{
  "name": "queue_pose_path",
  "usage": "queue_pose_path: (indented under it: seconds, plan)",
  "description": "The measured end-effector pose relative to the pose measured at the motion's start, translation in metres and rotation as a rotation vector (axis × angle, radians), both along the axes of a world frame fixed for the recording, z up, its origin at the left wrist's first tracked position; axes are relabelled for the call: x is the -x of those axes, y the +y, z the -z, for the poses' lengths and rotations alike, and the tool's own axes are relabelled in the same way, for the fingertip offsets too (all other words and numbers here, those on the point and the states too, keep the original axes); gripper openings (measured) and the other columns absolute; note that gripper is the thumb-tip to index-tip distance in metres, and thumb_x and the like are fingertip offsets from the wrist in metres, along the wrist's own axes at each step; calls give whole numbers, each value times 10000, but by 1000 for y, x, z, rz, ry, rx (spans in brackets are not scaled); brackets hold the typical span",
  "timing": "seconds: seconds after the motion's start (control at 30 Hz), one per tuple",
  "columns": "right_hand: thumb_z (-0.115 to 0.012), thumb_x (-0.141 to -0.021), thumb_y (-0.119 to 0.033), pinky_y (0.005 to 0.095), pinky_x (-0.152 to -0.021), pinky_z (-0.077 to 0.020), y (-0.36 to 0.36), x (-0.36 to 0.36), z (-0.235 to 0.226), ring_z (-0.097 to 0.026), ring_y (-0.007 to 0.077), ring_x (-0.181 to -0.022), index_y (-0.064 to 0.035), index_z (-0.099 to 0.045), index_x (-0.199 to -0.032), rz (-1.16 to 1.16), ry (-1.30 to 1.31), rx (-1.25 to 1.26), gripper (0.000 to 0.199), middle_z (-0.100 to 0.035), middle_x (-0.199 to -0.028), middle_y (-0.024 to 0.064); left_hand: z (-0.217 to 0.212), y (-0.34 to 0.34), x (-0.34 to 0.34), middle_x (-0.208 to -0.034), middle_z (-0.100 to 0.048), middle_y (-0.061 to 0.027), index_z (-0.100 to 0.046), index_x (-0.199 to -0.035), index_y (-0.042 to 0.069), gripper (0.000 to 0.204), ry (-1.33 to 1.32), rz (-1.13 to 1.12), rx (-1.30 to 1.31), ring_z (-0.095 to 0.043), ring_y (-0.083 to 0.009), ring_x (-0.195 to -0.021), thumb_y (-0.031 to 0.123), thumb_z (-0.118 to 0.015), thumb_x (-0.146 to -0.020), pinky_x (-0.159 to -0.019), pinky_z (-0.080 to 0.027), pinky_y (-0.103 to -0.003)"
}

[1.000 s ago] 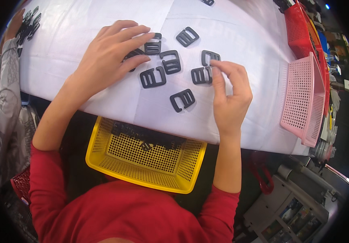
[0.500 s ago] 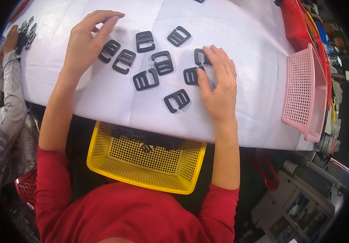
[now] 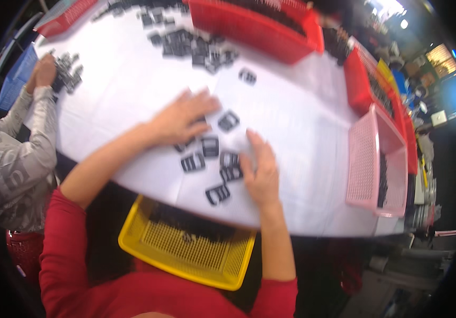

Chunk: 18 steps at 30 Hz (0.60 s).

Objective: The person picks up small black plastic buckles from a table, inspects them, and places them into a yellow basket. The person repeats this process, occasionally moving the basket and continuing to sort the buckles.

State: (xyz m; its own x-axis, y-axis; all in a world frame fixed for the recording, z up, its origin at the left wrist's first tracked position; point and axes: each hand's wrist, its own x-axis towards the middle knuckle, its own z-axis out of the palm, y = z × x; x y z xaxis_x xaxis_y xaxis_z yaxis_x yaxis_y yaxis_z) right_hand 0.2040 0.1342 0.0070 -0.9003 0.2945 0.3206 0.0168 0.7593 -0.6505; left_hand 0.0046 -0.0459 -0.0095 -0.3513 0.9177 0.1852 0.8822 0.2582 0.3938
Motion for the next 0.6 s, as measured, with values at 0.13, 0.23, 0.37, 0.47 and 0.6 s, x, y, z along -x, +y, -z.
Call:
queue_pose_path:
  seconds: [0.13,0.23,0.37,0.47,0.6]
  plan:
    - [-544,-970,-323,524,-1165,-185,-17,-10,5,-253,421,-1433,-4,-280,-1497,-33,-149,-152,670,-328,-1519,241,-10,33,-14,-1509,-407,-127,-438,-1439,107,542,-80,231,2,-282,-302,-1450,406,-472,-988,-1187,-173,-535]
    - [-516,-985,-377,516,-1166,-191,-26,-22,9,-266,417,-1428,3,-289,-1491,-23,-141,-139,672,-346,-1505,244,-1,32,-39,-1459,-446,-156,-450,-1401,51,514,-167,324,-83,-318,-319,-1426,356,-490,-990,-1178,-214,-511]
    - [-514,-990,-374,509,-1159,-222,-60,-51,5,-314,402,-1410,-4,-326,-1479,-60,-109,-94,641,-372,-1491,239,-2,-9,-88,-1422,-462,-178,-461,-1367,15,477,-261,248,-137,-350,-357,-1387,288,-528,-981,-1142,-301,-451]
    - [-516,-992,-365,509,-1154,-235,-86,-78,-3,-326,394,-1407,-19,-338,-1478,-125,-115,-4,623,-369,-1495,231,-7,-42,-119,-1422,-459,-178,-455,-1373,28,464,-425,232,-163,-346,-350,-1390,252,-547,-978,-1135,-317,-449]
    - [-598,-959,-210,426,-1081,-383,-101,-106,-19,-496,360,-1284,-27,-472,-1391,-165,-93,268,486,-509,-1382,209,-31,-71,-132,-1327,-556,-163,-525,-1317,41,380,-730,262,-124,-510,-338,-1258,213,-545,-979,-1057,-414,-437]
